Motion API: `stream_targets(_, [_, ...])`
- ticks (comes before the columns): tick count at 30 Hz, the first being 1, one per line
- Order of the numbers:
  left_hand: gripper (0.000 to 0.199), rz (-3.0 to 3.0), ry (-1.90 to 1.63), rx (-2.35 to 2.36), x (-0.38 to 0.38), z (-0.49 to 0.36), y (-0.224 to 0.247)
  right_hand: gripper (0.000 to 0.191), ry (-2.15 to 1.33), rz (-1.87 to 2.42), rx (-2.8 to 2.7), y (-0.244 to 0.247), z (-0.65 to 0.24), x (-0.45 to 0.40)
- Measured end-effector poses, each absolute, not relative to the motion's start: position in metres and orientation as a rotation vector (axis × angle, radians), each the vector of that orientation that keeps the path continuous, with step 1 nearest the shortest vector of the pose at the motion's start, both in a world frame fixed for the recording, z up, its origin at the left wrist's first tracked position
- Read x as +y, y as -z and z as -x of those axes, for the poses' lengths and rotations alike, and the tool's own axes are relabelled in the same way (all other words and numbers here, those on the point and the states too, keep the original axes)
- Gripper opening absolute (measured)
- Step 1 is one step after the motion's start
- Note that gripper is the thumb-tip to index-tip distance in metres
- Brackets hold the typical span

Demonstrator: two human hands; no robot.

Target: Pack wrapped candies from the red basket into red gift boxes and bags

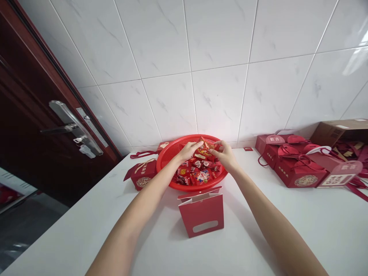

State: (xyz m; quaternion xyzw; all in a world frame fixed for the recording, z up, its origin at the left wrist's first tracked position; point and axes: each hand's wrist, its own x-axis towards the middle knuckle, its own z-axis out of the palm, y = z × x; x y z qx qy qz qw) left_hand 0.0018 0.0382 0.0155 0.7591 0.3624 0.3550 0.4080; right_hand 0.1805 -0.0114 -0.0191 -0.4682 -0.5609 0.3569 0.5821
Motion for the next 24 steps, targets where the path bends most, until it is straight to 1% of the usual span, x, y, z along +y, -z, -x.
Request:
stream_targets(3, [0.049, -1.913, -0.929, 0.894, 0.036, -0.001, -0.019, 0.039, -0.937, 1.038, -1.249, 0.015, -0.18, -0.016])
stream_targets(7, [0.051, -1.924, -0.932, 0.873, 0.034, 0.0, -0.022, 0.042, -0.918, 1.065, -1.245, 0.01, -0.18, -0.02])
stream_targets(9, [0.049, -1.928, -0.909, 0.851, 0.033, 0.0, -0.023, 0.045, -0.917, 1.081, -1.267, 0.008, -0.18, -0.021])
stream_targets(12, [0.046, -1.935, -0.871, 0.816, 0.033, 0.001, -0.022, 0.04, -0.912, 1.102, -1.334, 0.007, -0.181, -0.022])
stream_targets(17, [0.046, -1.953, -0.842, 0.852, 0.034, 0.003, -0.017, 0.032, -0.907, 1.065, -1.373, 0.007, -0.182, -0.023])
stream_targets(22, [0.049, -1.962, -0.889, 1.038, 0.046, 0.009, -0.021, 0.031, -0.863, 1.095, -1.392, 0.008, -0.182, -0.023])
stream_targets(24, [0.045, -1.964, -0.894, 1.156, 0.054, 0.017, -0.021, 0.03, -0.827, 1.1, -1.406, 0.008, -0.182, -0.022])
